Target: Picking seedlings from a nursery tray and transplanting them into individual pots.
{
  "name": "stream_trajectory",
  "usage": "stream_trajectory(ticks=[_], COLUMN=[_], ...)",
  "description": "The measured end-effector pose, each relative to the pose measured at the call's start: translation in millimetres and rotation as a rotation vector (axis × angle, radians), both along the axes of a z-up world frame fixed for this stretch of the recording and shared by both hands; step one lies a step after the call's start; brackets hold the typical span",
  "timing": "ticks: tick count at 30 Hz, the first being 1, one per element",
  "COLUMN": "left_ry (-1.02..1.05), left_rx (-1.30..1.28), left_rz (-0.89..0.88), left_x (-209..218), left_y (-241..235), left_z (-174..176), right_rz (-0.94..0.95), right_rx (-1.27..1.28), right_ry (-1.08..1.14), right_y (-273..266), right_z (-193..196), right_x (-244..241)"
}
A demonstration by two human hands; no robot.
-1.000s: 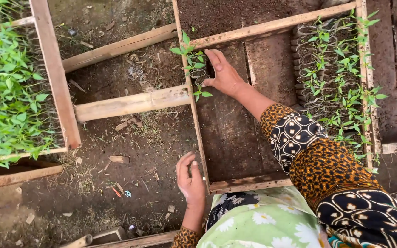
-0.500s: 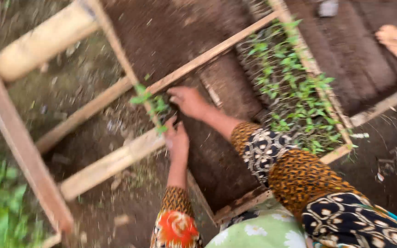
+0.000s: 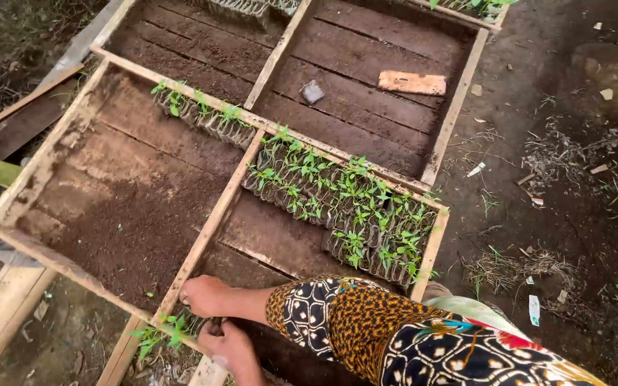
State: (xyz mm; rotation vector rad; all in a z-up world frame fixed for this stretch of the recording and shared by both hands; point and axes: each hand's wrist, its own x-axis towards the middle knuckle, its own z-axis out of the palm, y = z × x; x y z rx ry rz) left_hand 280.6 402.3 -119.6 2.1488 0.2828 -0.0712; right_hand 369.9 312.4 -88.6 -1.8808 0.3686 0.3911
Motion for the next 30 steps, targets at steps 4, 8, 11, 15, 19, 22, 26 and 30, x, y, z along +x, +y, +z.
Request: stream_trajectory(ticks=[4,8,11,15,19,22,26,30], left_ry=[-0.087,-0.268,-0.311,-0.143,-0.133,-0.019,-0.012,-0.050], left_rx=[0.179,0.361,0.359,0.211,0.103,-0.012,-0.193,-0.237], left_rz=[-0.002,0.018,0.058,0.069,0.004,0.016,0.060,0.088], left_x=[26,29,15,13,10,16,14,12], left_y=[2,23,25,16,26,32,27,34], left_z=[-58,-152,-131,-81,-17,9,37,34], right_rz=[-0.017,0.071,0.141,0.049,0.061,-0.008,0.048,0.037], right_rx=[-0.002,-0.091,-0.105,-0.084,-0.109,-0.090,-0.132,-0.060], right_ry=[-0.055,-0.232,-0.269,-0.307,-0.308,-0.322,-0.298,-0.274], right_y=[-25,-32,-23,-21,-4,1,-6,-22], right_z=[-27,-47,-60,-56,-73,-81,-77,-48], right_x=[-15,-49,-60,-61,-53,-52,-54,-78])
